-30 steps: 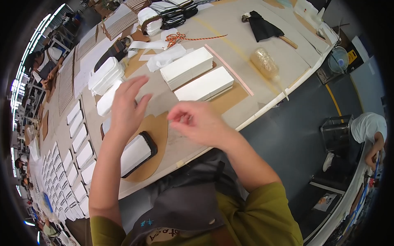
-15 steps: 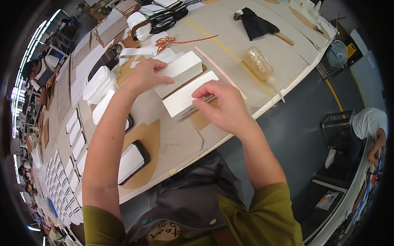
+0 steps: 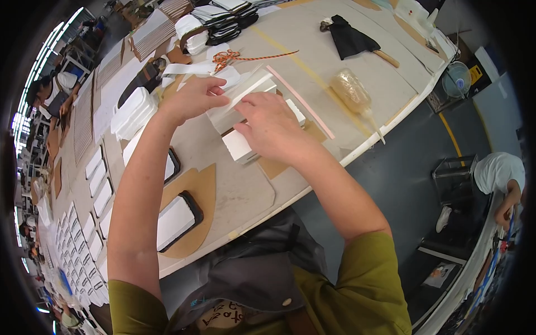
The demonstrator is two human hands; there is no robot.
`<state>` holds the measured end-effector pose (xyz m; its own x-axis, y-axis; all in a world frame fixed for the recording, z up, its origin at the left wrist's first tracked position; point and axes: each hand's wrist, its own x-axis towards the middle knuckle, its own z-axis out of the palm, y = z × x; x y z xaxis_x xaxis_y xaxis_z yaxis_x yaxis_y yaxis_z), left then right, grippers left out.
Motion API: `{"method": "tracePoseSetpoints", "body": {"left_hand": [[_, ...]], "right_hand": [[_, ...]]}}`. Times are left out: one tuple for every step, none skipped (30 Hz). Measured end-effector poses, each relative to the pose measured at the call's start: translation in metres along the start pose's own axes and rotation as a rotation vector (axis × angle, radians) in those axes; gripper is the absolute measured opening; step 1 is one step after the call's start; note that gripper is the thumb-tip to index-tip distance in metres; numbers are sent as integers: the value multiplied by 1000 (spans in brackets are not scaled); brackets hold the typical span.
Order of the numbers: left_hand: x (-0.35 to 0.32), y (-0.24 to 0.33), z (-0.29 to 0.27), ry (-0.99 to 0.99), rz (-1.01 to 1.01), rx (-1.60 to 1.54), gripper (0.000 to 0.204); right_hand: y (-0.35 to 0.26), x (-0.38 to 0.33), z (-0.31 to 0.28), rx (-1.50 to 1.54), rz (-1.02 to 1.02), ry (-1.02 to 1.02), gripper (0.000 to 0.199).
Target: Applying glue to fabric pieces and attaching white reinforcement pads as part of a manufacturing process.
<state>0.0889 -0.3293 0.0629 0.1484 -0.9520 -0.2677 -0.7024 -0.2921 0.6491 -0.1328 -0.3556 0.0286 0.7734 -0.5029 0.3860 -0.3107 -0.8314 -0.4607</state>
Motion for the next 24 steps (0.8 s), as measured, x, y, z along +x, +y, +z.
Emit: {"method": "tracePoseSetpoints", "body": {"left_hand": [[-2,2,1,3,-8,-5,63],[-3,3,0,12,-8,-10,64],[-3,5,0,18,-1,-14,65],[-2,2,0,18,-2,-19,65],[0,-2,-1,10,0,-51,66],[2,-3,-1,-2,8,-81,67],[2,-5,-2,-3,14,-83,67],[2,-7,-2,-23,10,-137,70],[0,-8,-2,-40,1,-193,73],[0,-8,-1,-38,1,-197,73],[1,-6,2,-34,23,-204,76],[-1,-4,5,-30,43,-211,80],[-2,-1,8,-27,40,-215,80],[-4,1,11,2,49,-191,82],[-6,1,12,34,56,-168,85],[-7,-3,12,43,49,-174,85],[-8,-9,14,96,57,-224,86],[-13,-12,12,153,62,-274,86],[-21,-17,12,173,47,-282,86],[-31,-23,14,283,78,-383,86],[-44,-28,17,404,104,-478,86],[-58,-31,21,441,79,-485,86],[-71,-34,29,501,105,-482,86],[-86,-38,38,567,119,-474,86]], "right_hand": [[-3,1,-4,16,39,-23,28],[-5,2,-6,20,34,-31,28],[-6,2,-10,12,38,2,28],[-6,3,-12,4,41,35,28],[-2,4,-8,2,40,31,28],[5,6,-1,-33,-10,53,30],[10,6,2,-69,-60,74,31],[14,4,4,-75,-59,75,31],[13,4,6,-90,-54,62,33],[12,4,6,-106,-49,50,35],[12,5,4,-107,-52,46,35],[11,7,0,-117,-36,10,37],[9,8,-3,-128,-21,-27,39],[8,9,-4,-127,-25,-32,39],[6,11,-6,-130,-5,-61,40],[3,13,-6,-133,13,-91,41],[0,14,-7,-132,-1,-99,41],[-3,15,-8,-120,22,-112,41],[-5,16,-7,-108,41,-128,41],[-4,14,-8,-102,14,-142,41],[0,12,-6,-117,-11,-116,41],[-2,13,-5,-133,-39,-94,42],[-7,14,-6,-118,-81,-115,42],[-22,15,-11,97,53,-86,42]]}}
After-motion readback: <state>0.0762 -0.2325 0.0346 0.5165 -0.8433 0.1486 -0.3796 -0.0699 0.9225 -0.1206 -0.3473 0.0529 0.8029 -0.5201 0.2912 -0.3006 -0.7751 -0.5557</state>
